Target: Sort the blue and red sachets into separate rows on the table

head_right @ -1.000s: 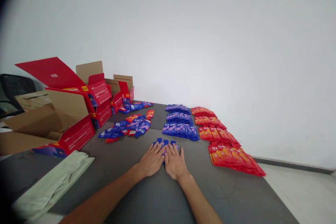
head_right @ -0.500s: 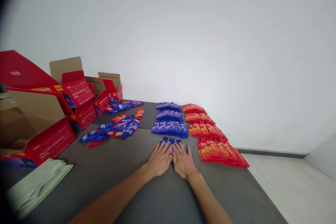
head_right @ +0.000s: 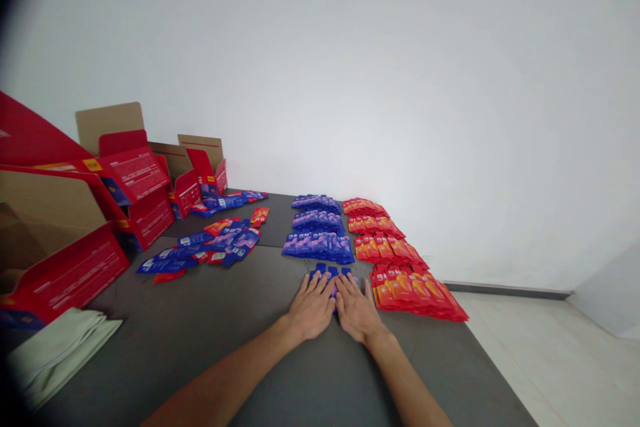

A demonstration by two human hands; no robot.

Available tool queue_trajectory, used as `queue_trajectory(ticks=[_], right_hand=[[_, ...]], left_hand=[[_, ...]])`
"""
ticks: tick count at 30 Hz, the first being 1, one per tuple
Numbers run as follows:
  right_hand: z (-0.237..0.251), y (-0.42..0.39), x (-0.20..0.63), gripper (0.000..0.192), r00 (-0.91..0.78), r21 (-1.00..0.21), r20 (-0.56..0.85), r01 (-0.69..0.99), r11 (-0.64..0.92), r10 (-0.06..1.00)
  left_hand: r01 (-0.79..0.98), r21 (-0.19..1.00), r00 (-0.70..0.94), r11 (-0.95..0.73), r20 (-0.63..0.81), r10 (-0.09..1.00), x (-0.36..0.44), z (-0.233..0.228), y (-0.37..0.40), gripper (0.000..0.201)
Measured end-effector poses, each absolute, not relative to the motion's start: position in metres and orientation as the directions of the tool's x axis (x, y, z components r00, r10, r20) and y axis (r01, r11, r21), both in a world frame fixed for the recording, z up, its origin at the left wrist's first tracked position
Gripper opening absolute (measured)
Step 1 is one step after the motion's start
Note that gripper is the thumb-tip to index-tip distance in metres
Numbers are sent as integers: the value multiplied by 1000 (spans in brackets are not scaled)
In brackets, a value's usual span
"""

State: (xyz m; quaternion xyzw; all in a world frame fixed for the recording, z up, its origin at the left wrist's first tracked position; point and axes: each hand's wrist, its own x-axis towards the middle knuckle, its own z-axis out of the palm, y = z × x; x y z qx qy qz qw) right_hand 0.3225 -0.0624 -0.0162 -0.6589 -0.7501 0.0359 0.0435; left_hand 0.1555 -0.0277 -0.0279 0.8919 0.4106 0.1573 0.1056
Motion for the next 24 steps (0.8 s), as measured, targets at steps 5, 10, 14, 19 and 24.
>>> queue_trajectory(ticks=[5, 10, 14, 19, 24], right_hand=[[-16, -60, 330, 57, -136, -93, 34, 986, 139, 990], [-14, -59, 331, 55, -148, -77, 50, 985, 152, 988], [-14, -58, 331, 55, -136, -65, 45, 988, 139, 990], [-14, -58, 329, 54, -119, -64, 66, 990, 123, 991], [-3, -55, 315, 54, -101, -80, 146, 990, 113, 984]], left_hand=[[679, 335, 620, -653, 213, 755, 161, -27, -24, 61], [692, 333, 620, -641, 182, 763, 164, -26, -21, 64], [695, 346, 613, -630, 171, 771, 165, -25, -20, 69], [697, 342, 598, -630, 207, 774, 164, -25, -20, 69], [700, 344, 565, -626, 269, 780, 150, -16, -19, 66]])
